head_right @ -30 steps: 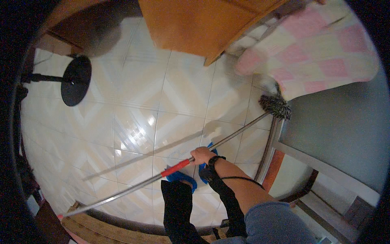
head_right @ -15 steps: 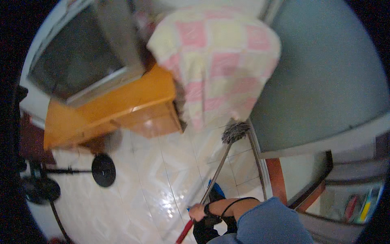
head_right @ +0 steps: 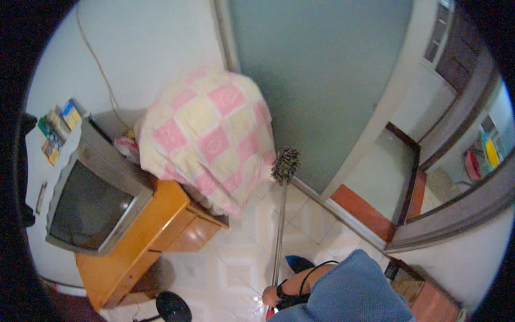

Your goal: The person washes a pink cloth in a yellow basin, then wipes a glass door with Chinese calligraphy using the cloth. Afterward, the person uses a long-handled duster to clean the upper frame of the same door.

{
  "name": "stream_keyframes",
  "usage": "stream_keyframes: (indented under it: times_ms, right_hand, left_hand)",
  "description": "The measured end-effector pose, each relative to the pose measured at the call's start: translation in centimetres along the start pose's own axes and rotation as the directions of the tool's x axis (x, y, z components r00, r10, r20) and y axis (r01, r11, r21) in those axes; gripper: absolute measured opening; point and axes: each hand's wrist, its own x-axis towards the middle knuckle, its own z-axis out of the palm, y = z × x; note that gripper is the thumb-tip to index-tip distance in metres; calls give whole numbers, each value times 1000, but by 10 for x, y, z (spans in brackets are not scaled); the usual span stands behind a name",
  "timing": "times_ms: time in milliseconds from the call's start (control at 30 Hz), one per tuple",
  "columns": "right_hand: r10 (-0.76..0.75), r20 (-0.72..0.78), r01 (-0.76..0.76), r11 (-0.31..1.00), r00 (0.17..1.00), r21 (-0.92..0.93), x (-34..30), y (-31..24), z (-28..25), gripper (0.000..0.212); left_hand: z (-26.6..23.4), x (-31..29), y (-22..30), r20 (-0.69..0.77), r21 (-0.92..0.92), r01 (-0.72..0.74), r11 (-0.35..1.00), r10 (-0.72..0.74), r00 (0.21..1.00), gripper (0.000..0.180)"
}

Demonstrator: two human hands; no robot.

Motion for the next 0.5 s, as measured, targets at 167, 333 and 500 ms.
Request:
stream_keyframes:
  times_ms: [167,333,500]
  right_hand:
    - [71,-214,-103,985,974,-138,35,-26,-22,23]
    - [16,-374,-73,987,927,-140,64,-67,-79,17]
    - [239,-317,-314,925,918,-212,93,-123,-155,18]
  left_hand:
    - [-12,60,-51,20,-108,-182,977,186,982,62]
    - [-42,130,-106,53,-173,-319,932,332,942,60]
    - [-45,194,-169,63,-220,-422,879,445,893,59]
